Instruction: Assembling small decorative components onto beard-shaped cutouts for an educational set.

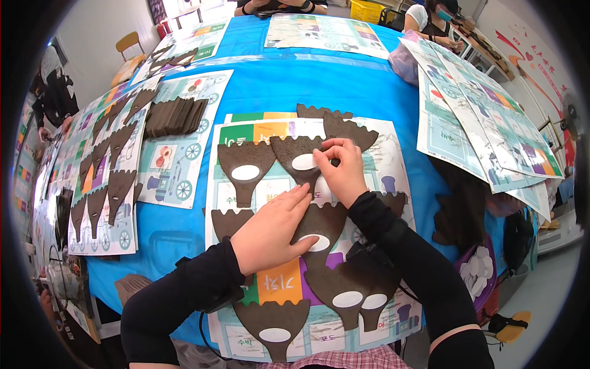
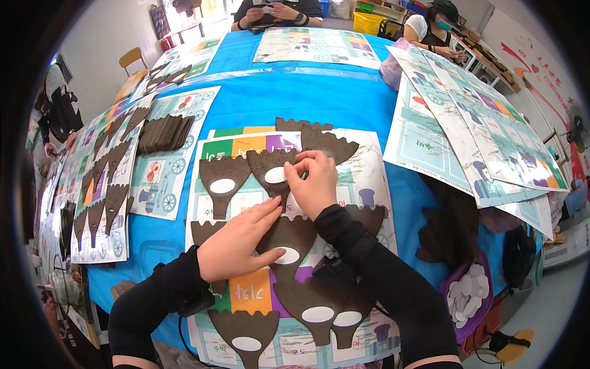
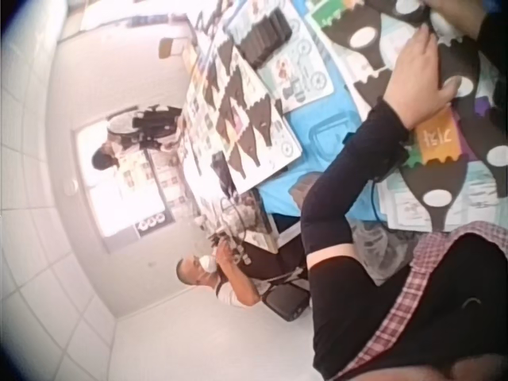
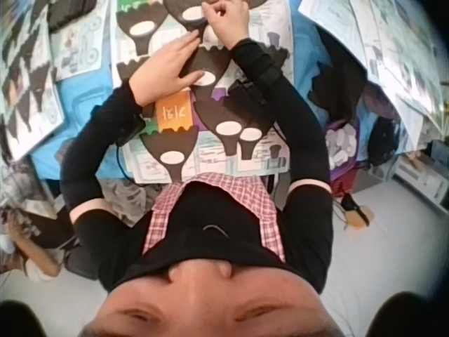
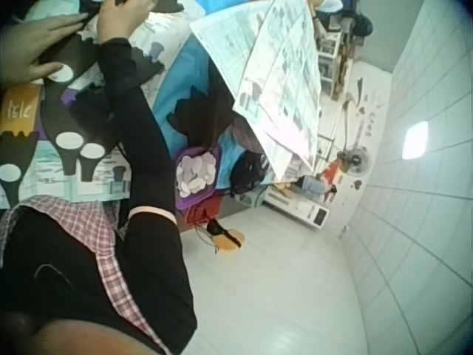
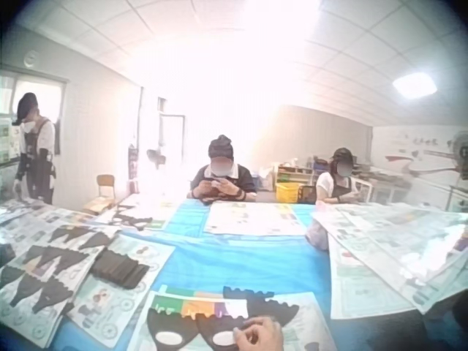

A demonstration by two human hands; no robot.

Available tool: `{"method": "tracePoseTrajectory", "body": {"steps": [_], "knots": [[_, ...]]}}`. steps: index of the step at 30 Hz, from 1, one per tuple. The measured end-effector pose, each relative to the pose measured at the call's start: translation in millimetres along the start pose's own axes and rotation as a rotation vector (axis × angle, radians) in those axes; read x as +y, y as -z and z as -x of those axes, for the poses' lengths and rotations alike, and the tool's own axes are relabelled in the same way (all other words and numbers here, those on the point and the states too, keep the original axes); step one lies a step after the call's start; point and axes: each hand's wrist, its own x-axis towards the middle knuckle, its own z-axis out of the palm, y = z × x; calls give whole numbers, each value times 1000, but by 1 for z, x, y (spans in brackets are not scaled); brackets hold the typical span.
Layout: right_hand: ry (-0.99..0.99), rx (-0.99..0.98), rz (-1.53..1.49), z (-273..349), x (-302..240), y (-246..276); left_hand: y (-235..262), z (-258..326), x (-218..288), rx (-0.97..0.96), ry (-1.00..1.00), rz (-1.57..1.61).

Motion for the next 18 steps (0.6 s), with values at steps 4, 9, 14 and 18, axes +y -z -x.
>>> {"method": "tracePoseTrajectory", "body": {"steps": [4, 9, 14, 18], "knots": [[-3, 24, 38, 3, -4, -1, 0, 2, 2, 1, -7, -11], [-30, 0, 42, 4, -4, -2, 0, 2, 1, -6, -8, -13], [-36, -17, 50, 4, -7, 0, 2, 2, 1, -22, -6, 0], [-28, -21, 75, 3, -5, 0, 2, 2, 0, -28, -5, 2]]}}
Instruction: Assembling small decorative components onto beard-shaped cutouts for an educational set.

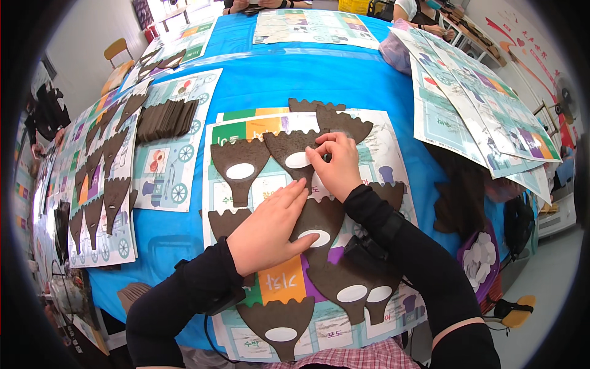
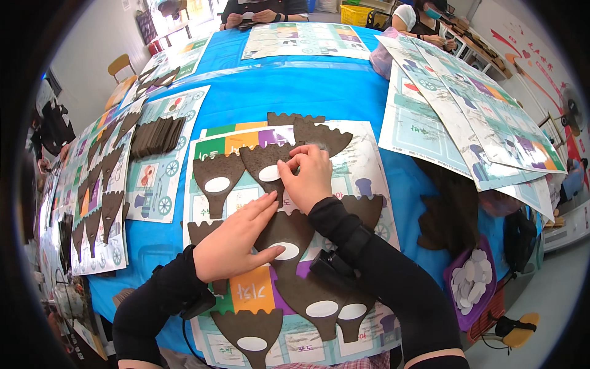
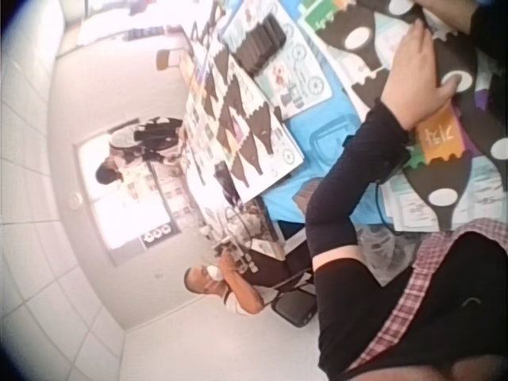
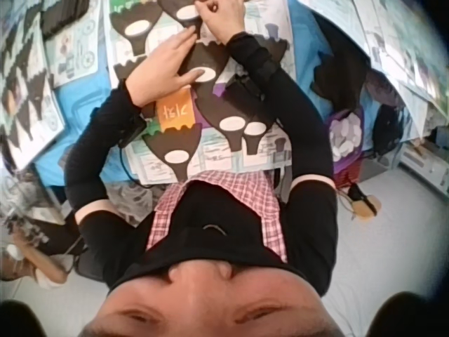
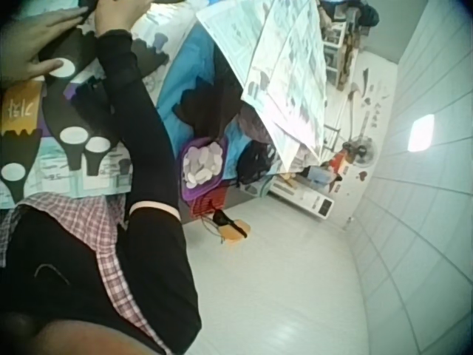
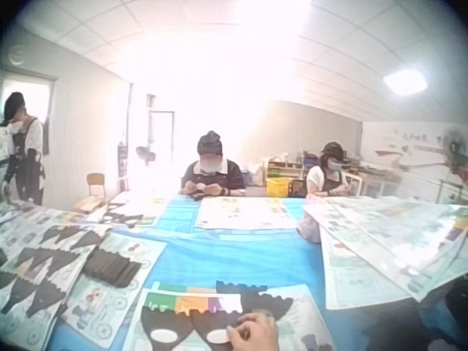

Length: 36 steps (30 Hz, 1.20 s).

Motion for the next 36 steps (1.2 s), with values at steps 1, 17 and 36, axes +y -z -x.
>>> {"method": "tracePoseTrajectory", "body": {"steps": [1, 17, 36], "knots": [[3, -5, 10, 0, 0, 0, 0, 0, 0, -2, -1, -1], [54, 28, 90, -2, 2, -5, 15, -24, -27, 131, -69, -139], [-115, -658, 321, 104, -40, 337, 24, -35, -14, -2, 24, -343]]}}
